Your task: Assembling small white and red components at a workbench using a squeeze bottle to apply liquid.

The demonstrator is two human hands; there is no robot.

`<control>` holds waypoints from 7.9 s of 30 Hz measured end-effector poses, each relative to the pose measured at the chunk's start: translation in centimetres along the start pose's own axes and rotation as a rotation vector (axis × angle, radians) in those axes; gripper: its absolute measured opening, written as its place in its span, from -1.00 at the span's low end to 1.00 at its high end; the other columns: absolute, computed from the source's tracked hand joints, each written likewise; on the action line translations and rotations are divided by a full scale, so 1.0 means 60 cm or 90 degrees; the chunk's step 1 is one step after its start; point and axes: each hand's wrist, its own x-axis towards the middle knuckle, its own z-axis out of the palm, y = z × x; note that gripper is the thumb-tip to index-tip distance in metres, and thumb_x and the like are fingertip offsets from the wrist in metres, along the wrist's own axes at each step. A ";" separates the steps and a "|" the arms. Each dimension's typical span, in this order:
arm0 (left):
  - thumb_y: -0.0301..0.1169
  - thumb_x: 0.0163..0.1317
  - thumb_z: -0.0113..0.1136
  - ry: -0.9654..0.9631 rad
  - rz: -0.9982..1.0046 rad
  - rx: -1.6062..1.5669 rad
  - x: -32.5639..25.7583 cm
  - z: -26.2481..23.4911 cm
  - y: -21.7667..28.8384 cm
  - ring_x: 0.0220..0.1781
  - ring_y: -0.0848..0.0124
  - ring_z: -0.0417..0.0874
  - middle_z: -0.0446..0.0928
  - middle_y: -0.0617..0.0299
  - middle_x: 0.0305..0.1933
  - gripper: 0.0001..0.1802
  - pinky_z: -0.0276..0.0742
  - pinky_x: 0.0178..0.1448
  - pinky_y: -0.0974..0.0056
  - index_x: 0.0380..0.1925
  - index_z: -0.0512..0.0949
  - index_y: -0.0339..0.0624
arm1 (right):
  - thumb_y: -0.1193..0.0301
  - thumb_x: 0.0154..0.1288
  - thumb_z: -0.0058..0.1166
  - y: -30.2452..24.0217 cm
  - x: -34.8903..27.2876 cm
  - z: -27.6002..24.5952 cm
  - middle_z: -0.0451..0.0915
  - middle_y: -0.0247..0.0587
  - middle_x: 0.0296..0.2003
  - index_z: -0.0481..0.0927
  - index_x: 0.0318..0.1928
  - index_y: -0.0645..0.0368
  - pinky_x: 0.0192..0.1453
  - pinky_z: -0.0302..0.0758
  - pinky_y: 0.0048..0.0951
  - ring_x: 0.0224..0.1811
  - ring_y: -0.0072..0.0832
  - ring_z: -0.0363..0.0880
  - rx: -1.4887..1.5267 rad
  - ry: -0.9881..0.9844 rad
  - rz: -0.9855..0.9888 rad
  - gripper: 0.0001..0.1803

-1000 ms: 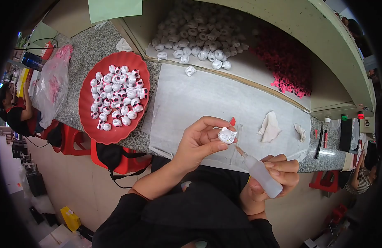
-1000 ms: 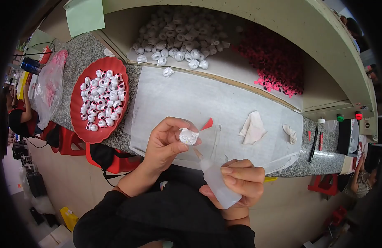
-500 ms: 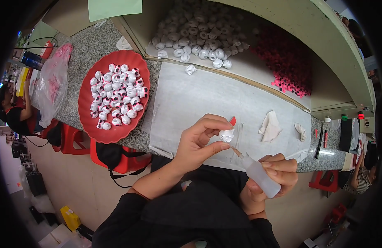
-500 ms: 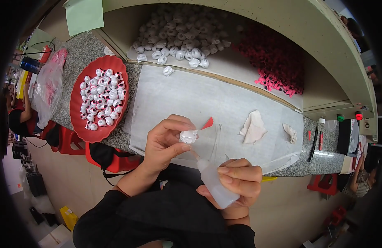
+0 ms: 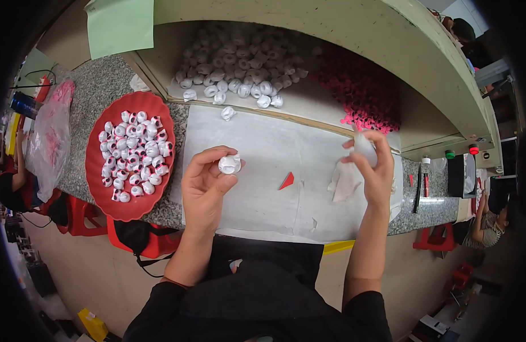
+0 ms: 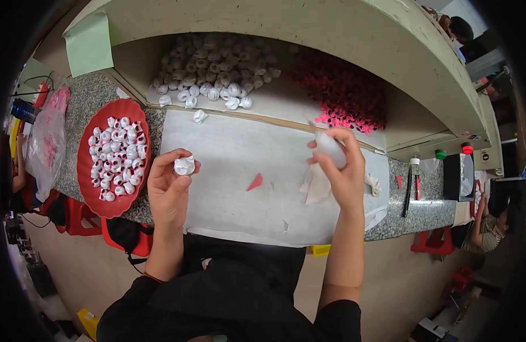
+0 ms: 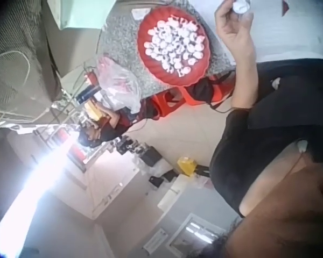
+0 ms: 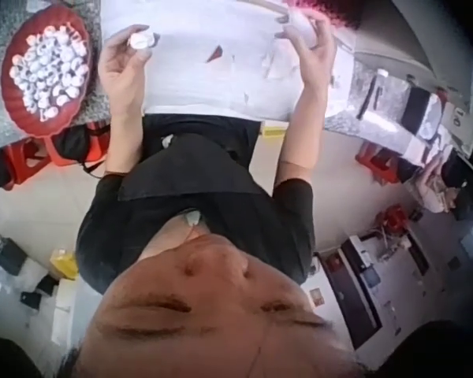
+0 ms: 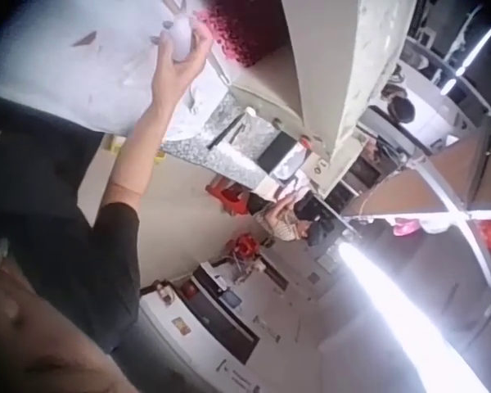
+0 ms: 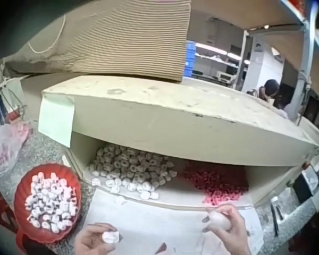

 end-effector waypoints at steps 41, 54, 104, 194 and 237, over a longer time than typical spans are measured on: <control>-0.69 -0.11 0.11 -0.181 0.031 0.139 -0.050 0.051 0.005 -0.11 0.27 0.44 0.39 -0.05 -0.14 -0.73 0.35 -0.03 0.29 -0.31 0.43 -0.34 | 0.68 -0.16 0.12 -0.061 -0.128 0.148 0.45 -0.28 -0.49 0.42 -0.45 0.26 -0.31 0.31 -0.63 -0.44 -0.62 0.39 0.332 0.007 0.166 -0.80; -0.52 -0.07 0.15 -0.243 -0.067 -0.018 -0.046 0.038 -0.002 -0.06 0.19 0.43 0.48 0.08 -0.25 -0.82 -0.11 0.23 -0.02 -0.39 0.45 -0.22 | 0.67 -0.21 0.18 -0.053 -0.134 0.145 0.51 -0.26 -0.53 0.49 -0.40 0.29 -0.31 0.33 -0.61 -0.42 -0.60 0.45 0.328 -0.100 0.070 -0.76; -0.56 -0.13 0.19 -0.101 -0.200 -0.137 -0.039 0.059 -0.021 -0.15 0.40 0.45 0.41 0.12 -0.21 -0.62 0.40 -0.04 0.27 -0.24 0.33 -0.27 | 0.41 -0.34 0.36 -0.093 -0.160 0.101 0.31 -0.28 -0.41 0.32 -0.34 0.12 -0.45 0.37 -0.59 -0.50 -0.57 0.39 0.012 0.137 -0.297 -0.48; -0.64 -0.13 0.13 0.005 -0.047 0.064 -0.016 0.026 -0.015 -0.17 0.39 0.45 0.39 0.09 -0.16 -0.59 0.38 -0.03 0.28 -0.19 0.34 -0.27 | 0.66 -0.14 0.03 0.087 0.043 -0.062 0.46 -0.16 -0.35 0.49 -0.41 0.26 -0.28 0.38 -0.45 -0.34 -0.29 0.47 -0.547 -0.060 -0.247 -0.83; -0.55 0.00 0.05 -0.249 -0.036 0.046 -0.046 0.045 -0.005 -0.01 0.26 0.41 0.47 0.11 -0.20 -0.79 -0.05 0.24 0.06 -0.29 0.44 -0.26 | 0.65 -0.20 0.18 -0.025 -0.129 0.132 0.44 -0.06 -0.43 0.40 -0.36 0.31 -0.50 0.45 -0.54 -0.47 -0.42 0.47 0.236 -0.117 0.039 -0.69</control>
